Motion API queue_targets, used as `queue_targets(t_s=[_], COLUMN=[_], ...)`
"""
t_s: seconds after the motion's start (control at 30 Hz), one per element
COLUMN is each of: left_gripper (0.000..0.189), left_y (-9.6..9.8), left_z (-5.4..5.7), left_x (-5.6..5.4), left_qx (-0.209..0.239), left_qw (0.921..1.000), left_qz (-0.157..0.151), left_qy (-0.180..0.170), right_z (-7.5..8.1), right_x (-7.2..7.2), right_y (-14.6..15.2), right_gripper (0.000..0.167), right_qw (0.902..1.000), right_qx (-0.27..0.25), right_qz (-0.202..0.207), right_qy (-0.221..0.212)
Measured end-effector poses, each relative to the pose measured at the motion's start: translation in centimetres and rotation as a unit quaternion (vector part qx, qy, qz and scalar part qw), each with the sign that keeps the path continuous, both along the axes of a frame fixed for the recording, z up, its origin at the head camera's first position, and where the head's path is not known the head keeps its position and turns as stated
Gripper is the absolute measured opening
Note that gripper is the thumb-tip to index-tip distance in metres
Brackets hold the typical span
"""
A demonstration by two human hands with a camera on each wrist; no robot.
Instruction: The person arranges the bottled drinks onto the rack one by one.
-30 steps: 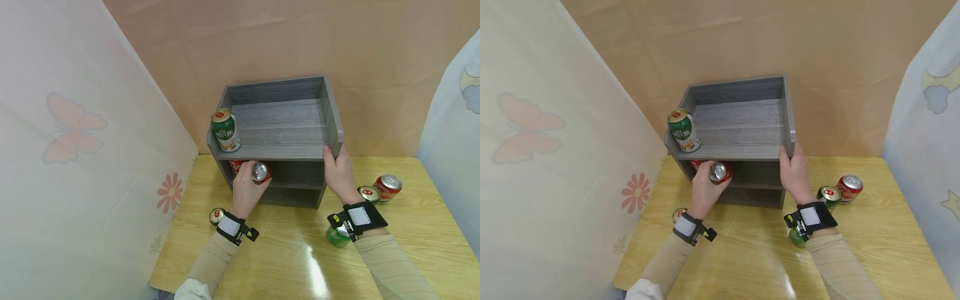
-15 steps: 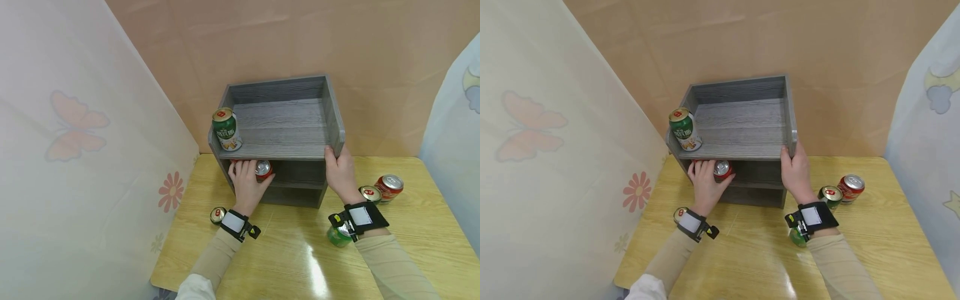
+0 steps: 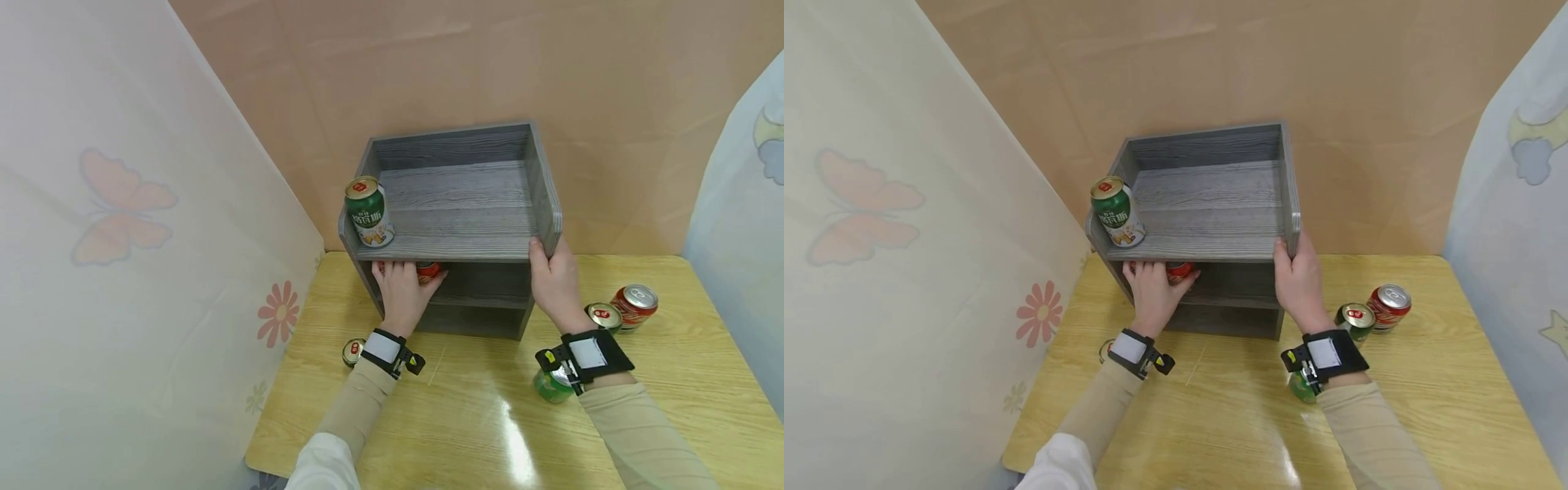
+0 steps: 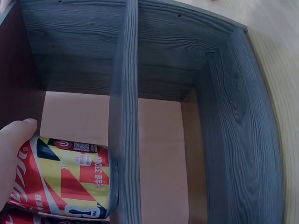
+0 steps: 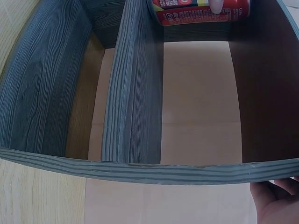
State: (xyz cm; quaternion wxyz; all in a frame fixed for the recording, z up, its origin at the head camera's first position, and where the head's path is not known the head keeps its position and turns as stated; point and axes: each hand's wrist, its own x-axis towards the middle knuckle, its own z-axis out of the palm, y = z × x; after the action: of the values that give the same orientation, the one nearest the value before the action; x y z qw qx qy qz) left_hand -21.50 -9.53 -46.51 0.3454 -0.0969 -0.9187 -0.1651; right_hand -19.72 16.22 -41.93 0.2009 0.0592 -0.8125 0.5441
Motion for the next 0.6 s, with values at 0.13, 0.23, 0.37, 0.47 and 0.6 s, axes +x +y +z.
queue_targets(t_s=[0.13,0.23,0.37,0.47,0.6], left_gripper=[0.062,0.064,0.066,0.062,0.05], left_y=[-0.1,-0.2,-0.6,-1.0,-1.4], left_z=[0.3,0.5,0.8,0.9,1.1], left_x=[-0.3,-0.6,-0.8,-0.8,-0.5], left_qx=[-0.011,-0.023,-0.039,-0.069,-0.131], left_qw=[0.9999,0.9994,0.9986,0.9966,0.9877], left_qz=[0.003,0.007,0.001,-0.022,-0.079], left_qy=[-0.013,-0.025,-0.036,-0.041,-0.032], right_z=[-0.1,-0.2,-0.3,-0.3,-0.1], right_x=[-0.1,-0.2,-0.3,-0.3,-0.3], right_y=[0.0,0.0,0.0,0.0,0.1], right_gripper=[0.052,0.052,0.053,0.053,0.053], right_qw=[1.0,1.0,1.0,1.0,1.0], right_qx=[-0.002,-0.001,0.001,-0.001,-0.008], right_qz=[-0.001,-0.003,-0.006,-0.003,0.004], right_qy=[0.004,0.008,0.006,0.002,0.0])
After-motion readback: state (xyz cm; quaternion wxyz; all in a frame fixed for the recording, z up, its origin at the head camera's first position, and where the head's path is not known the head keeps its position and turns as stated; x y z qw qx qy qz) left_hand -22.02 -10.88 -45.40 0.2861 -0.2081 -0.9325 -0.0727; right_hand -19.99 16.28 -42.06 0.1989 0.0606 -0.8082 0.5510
